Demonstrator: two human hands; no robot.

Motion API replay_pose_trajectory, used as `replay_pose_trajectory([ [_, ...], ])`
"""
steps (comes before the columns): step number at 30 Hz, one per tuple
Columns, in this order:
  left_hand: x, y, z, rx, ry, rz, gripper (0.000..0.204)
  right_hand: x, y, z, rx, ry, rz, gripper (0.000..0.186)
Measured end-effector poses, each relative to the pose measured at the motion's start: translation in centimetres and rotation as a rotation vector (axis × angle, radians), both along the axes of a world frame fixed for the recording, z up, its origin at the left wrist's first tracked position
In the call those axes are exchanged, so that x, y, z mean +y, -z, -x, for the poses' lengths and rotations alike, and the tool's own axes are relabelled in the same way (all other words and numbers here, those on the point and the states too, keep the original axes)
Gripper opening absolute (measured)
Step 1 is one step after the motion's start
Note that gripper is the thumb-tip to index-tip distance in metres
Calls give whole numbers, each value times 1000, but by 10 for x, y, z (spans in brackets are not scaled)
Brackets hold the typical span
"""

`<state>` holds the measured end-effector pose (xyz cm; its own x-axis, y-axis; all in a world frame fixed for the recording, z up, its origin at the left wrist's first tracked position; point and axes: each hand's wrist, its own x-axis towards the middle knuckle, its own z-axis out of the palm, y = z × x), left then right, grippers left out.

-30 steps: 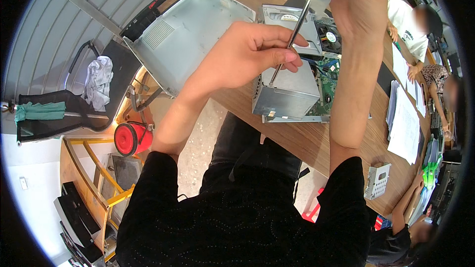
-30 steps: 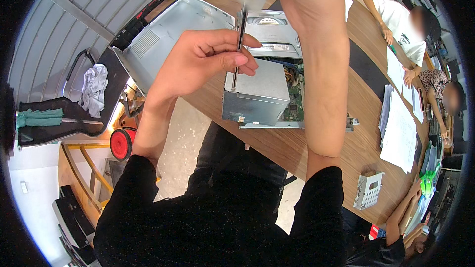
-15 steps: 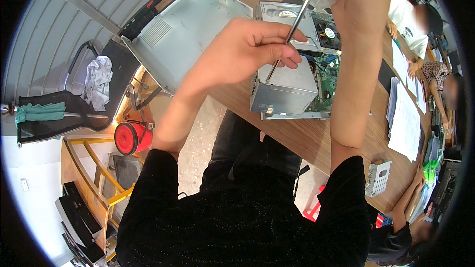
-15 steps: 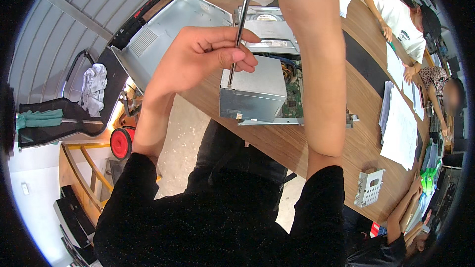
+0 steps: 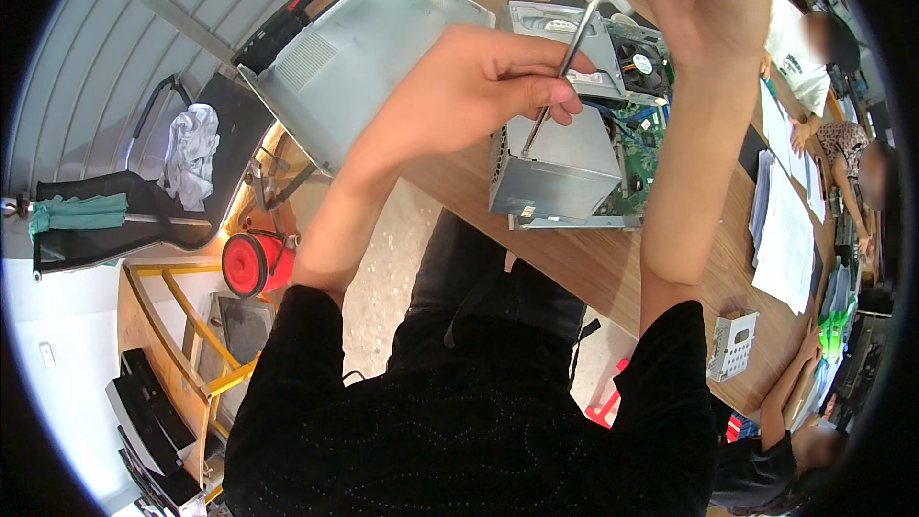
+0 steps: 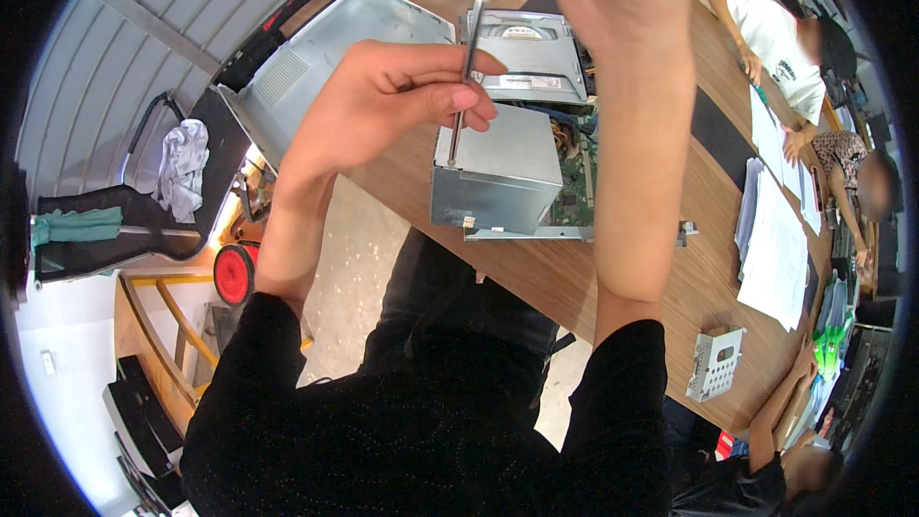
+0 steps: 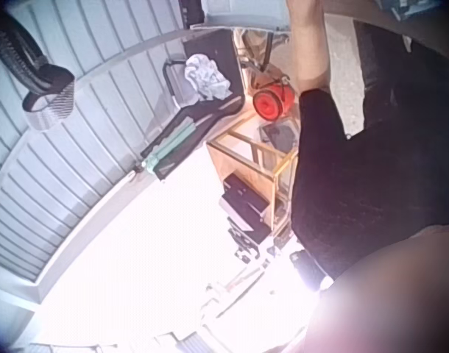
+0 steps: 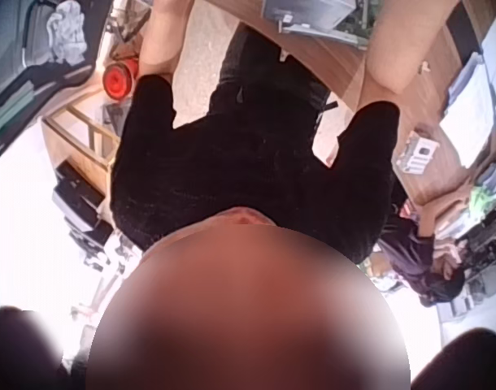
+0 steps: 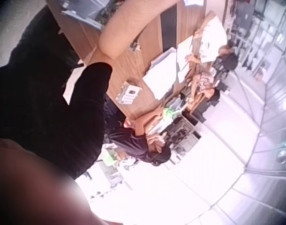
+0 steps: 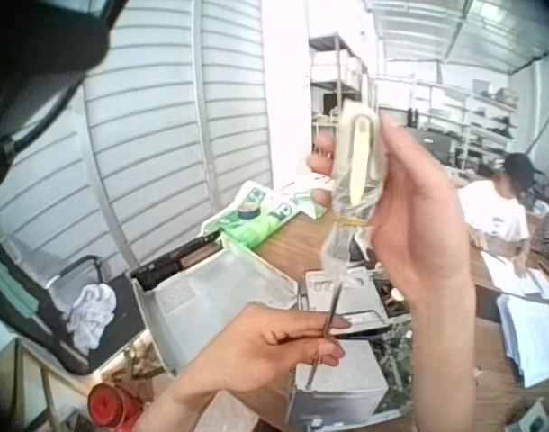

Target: The person uses a screwdriver to remove and replace a power supply unit inside a desktop computer case on a wooden table.

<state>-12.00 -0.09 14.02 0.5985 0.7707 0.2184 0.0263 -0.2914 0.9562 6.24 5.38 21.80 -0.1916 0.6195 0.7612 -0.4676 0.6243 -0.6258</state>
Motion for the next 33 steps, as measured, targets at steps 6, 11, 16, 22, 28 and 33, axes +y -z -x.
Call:
replay_pose_trajectory([
  [6, 1, 6, -3, -134, 37, -19, 27, -18, -11, 5, 54, -15, 124, 38],
  [11, -1, 7, -8, 6, -95, -97, 27, -22, -13, 20, -170, 507, -54, 40],
  [16, 4, 14, 4, -164, 3, 73, 26, -15, -9, 17, -23, 47, 188, 42],
  [22, 5, 10, -1, -143, 106, 19, 30, 11, 6, 1, 36, -113, 281, 36],
  [28, 2, 9, -2, 37, -4, -37, 36, -1, 11, 4, -113, 27, 163, 39],
  [33, 4, 10, -4, -131, 107, 10, 36, -15, -3, -10, -23, -275, 287, 50],
])
